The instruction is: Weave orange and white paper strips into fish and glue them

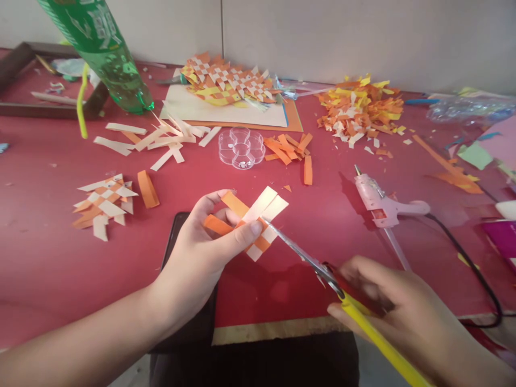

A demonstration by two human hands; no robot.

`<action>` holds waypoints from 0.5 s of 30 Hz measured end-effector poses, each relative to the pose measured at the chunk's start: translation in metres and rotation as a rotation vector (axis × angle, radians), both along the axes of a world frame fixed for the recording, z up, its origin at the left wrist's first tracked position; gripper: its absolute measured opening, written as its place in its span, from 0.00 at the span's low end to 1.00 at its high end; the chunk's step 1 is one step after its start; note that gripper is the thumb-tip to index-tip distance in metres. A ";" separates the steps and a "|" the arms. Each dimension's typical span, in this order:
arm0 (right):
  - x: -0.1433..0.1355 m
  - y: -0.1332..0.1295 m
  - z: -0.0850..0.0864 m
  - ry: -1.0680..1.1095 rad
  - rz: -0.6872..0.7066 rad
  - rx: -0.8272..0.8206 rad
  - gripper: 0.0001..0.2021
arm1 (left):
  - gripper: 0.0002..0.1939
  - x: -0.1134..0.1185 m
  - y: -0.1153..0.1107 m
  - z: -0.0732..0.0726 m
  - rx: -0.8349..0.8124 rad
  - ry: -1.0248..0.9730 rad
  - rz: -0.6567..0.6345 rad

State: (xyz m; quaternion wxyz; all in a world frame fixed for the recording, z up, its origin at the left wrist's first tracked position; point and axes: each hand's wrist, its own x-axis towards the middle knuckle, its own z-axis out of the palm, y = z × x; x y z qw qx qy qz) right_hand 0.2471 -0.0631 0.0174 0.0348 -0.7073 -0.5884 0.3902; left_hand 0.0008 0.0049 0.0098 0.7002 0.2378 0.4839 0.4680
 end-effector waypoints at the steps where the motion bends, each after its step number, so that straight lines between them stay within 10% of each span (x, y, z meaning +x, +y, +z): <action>1: 0.002 0.000 -0.001 0.011 0.016 0.004 0.14 | 0.21 -0.001 0.000 -0.001 0.004 0.009 -0.002; 15: 0.004 -0.005 -0.002 -0.013 0.038 0.126 0.17 | 0.21 -0.004 0.001 -0.001 -0.007 0.043 -0.082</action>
